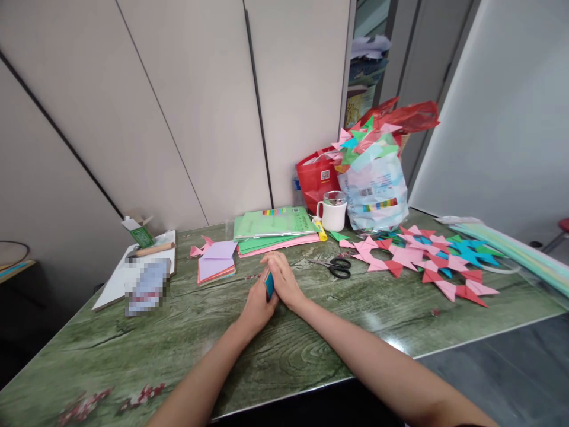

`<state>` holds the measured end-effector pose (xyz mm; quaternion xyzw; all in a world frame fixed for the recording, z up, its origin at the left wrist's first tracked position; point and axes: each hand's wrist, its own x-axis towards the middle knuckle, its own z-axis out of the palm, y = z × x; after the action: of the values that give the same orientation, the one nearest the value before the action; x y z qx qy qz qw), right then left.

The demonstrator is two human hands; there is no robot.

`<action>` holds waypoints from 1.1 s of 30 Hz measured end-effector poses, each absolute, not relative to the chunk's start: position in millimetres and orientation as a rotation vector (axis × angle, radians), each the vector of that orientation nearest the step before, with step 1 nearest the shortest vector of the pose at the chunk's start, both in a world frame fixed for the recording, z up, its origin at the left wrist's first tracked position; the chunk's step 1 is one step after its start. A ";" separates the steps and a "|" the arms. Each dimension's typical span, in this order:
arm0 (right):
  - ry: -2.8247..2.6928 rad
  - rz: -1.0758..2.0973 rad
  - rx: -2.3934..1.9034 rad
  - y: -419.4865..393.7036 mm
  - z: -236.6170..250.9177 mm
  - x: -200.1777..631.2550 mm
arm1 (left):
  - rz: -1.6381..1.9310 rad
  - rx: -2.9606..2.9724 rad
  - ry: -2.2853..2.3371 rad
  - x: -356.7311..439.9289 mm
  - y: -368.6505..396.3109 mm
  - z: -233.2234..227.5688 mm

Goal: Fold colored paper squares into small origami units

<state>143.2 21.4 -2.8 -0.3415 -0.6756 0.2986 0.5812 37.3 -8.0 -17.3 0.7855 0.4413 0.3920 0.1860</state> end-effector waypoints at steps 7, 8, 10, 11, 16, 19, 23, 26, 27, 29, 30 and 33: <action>-1.386 0.909 -0.886 27.2 -13.0 140.1 | 1.091 2.220 1.281 41.8 -11.6 -13.8; -1.374 0.912 -0.900 28.0 -14.3 140.1 | 1.101 2.223 1.268 42.4 -11.9 -13.8; -1.362 0.882 -0.922 29.1 -15.1 140.6 | 1.112 2.217 1.249 42.6 -12.2 -13.9; -1.360 0.861 -0.927 29.2 -14.6 141.1 | 1.106 2.203 1.252 42.3 -12.3 -13.9; -1.357 0.778 -0.945 27.6 -9.6 142.5 | 1.050 2.168 1.252 40.8 -13.1 -13.6; -1.366 0.727 -0.980 26.7 -8.9 143.1 | 1.064 2.195 1.213 41.8 -13.2 -14.2; -1.394 0.717 -0.989 27.2 -10.2 143.7 | 1.045 2.212 1.236 42.3 -13.2 -15.8; -1.390 0.715 -0.991 27.5 -10.3 143.5 | 0.981 2.202 1.299 41.2 -13.4 -14.7; -1.389 0.716 -0.992 27.1 -9.8 143.3 | 0.965 2.197 1.313 40.9 -13.7 -13.9; -1.393 0.728 -0.991 25.2 -7.6 142.9 | 0.967 2.205 1.310 40.7 -14.7 -11.9; -1.401 0.734 -0.988 23.8 -6.0 142.7 | 0.983 2.216 1.298 40.9 -15.6 -11.1; -1.411 0.726 -0.976 20.2 -1.7 143.0 | 1.025 2.245 1.268 42.2 -19.1 -9.9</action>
<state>143.0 20.2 -1.7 -0.4203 -0.6079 0.3129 0.5966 42.2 -19.1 -9.9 0.7955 0.4495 0.3631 0.1823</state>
